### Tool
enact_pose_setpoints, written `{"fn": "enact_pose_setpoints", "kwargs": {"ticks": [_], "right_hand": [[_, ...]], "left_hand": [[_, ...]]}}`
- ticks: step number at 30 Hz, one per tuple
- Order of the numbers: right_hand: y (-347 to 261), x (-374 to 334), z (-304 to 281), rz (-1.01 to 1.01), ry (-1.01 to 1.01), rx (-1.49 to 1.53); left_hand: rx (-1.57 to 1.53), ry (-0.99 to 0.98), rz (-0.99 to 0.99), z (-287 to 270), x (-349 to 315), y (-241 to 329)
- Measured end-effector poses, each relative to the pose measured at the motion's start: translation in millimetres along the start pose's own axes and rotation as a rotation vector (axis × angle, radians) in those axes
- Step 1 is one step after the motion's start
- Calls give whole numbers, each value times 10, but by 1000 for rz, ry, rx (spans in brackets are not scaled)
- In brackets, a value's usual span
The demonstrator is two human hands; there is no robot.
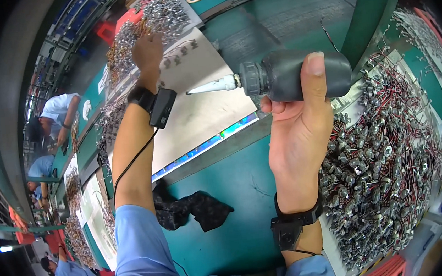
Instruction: Apply glue or sealant to small electronic components using a squeeze bottle on a production line.
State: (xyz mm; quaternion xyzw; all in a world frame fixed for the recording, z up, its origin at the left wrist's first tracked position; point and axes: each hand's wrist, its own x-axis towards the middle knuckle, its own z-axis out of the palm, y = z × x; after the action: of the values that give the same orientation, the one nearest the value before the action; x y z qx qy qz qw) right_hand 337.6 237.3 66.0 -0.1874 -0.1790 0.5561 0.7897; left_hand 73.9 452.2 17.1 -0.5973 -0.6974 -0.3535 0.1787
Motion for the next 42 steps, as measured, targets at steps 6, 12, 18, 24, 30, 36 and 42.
{"fn": "enact_pose_setpoints", "kwargs": {"ticks": [6, 12, 18, 24, 30, 36, 42], "right_hand": [[47, -159, 164, 62, -49, 11], [165, -283, 255, 156, -124, 7], [376, -506, 471, 253, -238, -29], [614, -512, 245, 340, -447, -164], [892, -937, 369, 426, -509, -256], [1031, -938, 272, 488, -554, -311], [1066, -917, 242, 509, -558, -317]], "left_hand": [[-201, -57, 61, -956, -122, -764], [-806, -257, -537, -2510, -1406, -1119], [-1276, 51, -950, -3724, -2909, -1623], [-1461, 235, -1071, -4293, -3691, -1981], [-603, 45, -1084, -4722, -4136, -2072], [-539, 60, -1059, -4611, -4320, -2073], [-114, -109, -769, -4269, -4078, -2119]]}}
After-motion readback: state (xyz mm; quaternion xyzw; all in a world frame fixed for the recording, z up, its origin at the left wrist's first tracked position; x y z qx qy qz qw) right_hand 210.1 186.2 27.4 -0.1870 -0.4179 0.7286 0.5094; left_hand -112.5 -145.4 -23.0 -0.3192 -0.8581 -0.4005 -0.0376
